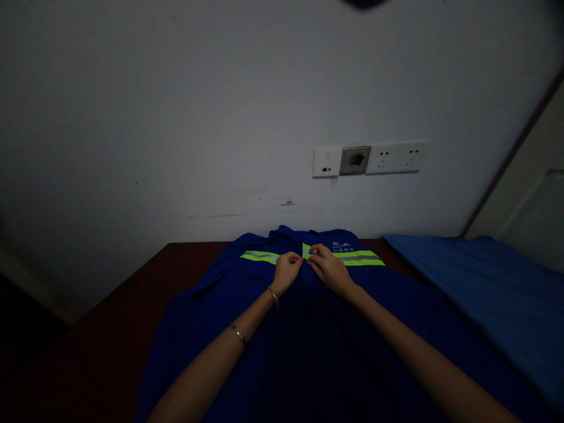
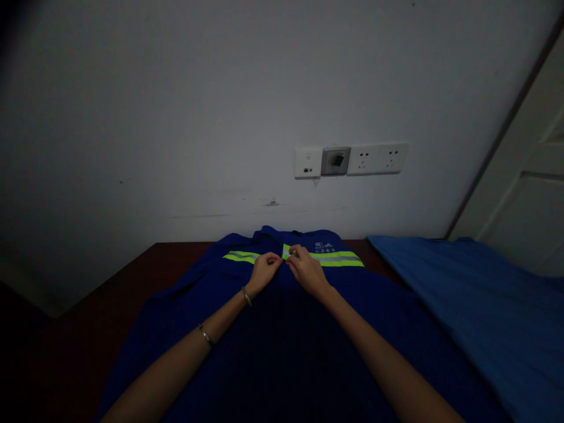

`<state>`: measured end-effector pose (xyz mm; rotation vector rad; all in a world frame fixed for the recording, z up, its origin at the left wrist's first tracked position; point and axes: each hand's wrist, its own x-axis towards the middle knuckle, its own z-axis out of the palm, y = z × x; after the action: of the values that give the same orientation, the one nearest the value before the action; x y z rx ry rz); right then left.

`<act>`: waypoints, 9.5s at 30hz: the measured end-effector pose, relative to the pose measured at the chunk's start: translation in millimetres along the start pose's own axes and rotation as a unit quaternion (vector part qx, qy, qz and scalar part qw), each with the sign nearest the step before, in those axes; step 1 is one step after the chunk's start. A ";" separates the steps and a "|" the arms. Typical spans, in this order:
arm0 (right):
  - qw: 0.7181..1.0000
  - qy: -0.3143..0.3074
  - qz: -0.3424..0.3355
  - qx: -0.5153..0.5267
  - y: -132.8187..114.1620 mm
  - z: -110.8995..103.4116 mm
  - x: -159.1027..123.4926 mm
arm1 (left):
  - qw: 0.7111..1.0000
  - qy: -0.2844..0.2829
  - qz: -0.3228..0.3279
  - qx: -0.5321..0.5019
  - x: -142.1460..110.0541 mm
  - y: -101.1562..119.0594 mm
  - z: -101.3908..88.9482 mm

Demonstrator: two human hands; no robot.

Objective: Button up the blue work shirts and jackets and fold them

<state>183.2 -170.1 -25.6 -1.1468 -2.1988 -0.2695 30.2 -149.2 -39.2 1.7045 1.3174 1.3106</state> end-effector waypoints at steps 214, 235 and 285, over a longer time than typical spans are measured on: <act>0.861 -0.067 0.182 0.471 -55.3 79.9 54.7 | 0.991 0.097 0.026 0.088 -35.1 -29.6 -92.3; 0.855 -0.096 0.184 0.475 -60.6 68.5 55.3 | 0.991 0.117 0.016 0.067 -34.8 -28.6 -92.7; 0.960 0.018 -0.065 0.271 -58.6 80.2 60.1 | 0.984 0.170 0.007 -0.060 -35.0 -35.6 -87.8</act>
<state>76.2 -129.4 -44.4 -0.6890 -2.1252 0.2477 -64.9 -179.6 -54.0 1.4544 1.3796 1.7092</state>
